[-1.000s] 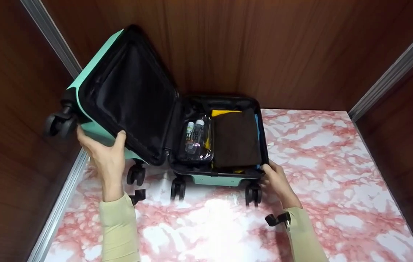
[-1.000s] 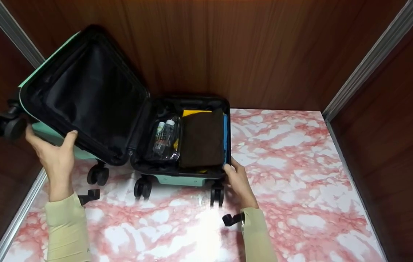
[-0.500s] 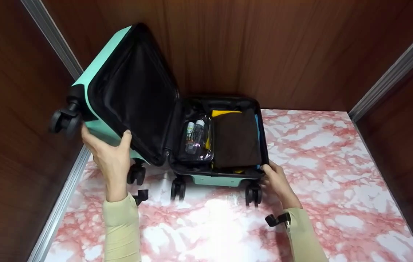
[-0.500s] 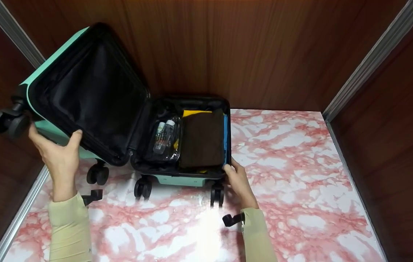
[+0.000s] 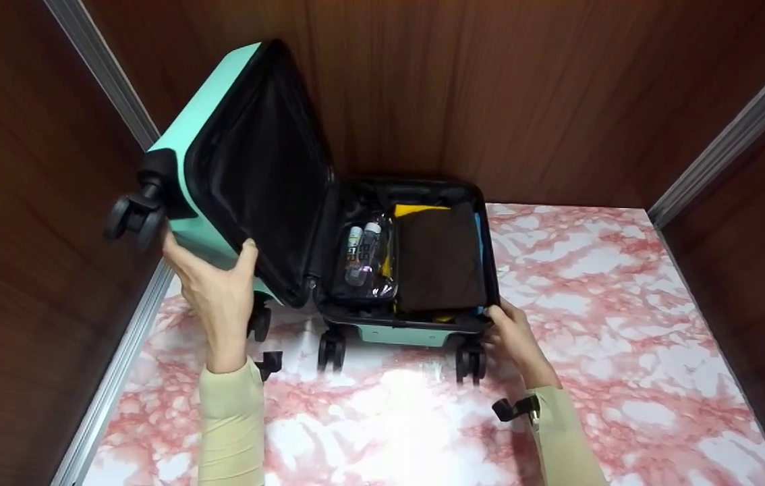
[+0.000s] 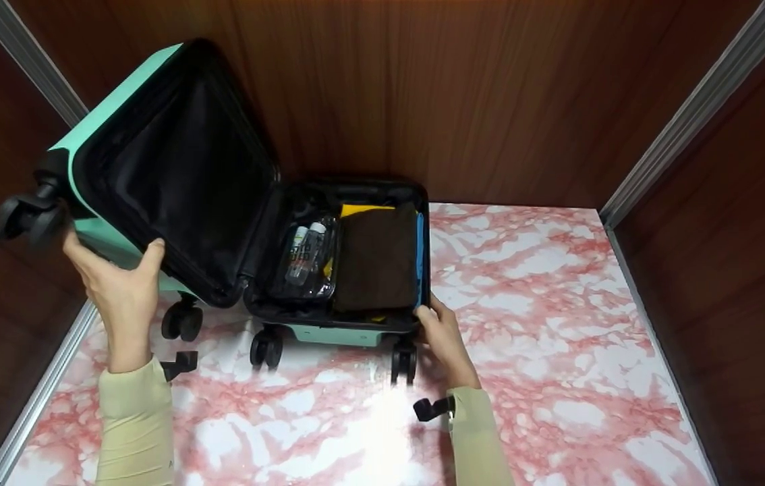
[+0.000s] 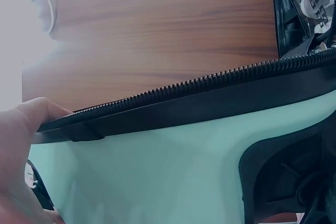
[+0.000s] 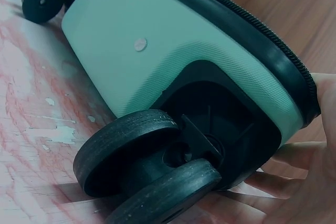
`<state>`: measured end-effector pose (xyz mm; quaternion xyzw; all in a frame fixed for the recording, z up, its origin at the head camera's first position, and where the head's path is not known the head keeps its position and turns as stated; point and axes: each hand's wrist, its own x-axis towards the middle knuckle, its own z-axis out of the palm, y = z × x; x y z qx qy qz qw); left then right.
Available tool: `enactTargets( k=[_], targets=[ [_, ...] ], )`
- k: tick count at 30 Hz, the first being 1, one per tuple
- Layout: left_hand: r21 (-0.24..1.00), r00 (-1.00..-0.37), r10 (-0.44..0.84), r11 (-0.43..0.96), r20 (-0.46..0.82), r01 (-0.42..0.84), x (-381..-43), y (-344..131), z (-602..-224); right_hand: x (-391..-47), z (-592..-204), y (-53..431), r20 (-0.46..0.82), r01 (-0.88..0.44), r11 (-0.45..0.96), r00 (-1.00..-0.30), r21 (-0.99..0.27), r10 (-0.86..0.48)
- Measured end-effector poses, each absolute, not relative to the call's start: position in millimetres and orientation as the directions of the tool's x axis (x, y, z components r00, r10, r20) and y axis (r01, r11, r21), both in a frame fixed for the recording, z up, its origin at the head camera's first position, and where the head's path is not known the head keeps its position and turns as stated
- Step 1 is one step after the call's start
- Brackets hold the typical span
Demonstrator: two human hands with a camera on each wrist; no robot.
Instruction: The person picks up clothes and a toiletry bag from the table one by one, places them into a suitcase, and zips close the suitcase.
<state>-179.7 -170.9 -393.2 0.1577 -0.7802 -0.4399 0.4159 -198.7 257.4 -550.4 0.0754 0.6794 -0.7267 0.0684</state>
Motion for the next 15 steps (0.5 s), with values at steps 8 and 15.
enactTargets(
  k=[8,15],
  targets=[
    [0.772,-0.565,-0.582,0.614,0.585,0.166,-181,-163,-393,-198,-550,257,-0.224,0.223,-0.067,-0.975,-0.973,0.009],
    [0.751,-0.566,-0.564,0.642,0.601,0.158,-180,-156,-391,-197,-549,257,-0.202,0.201,-0.066,-0.979,-0.977,0.011]
  ],
)
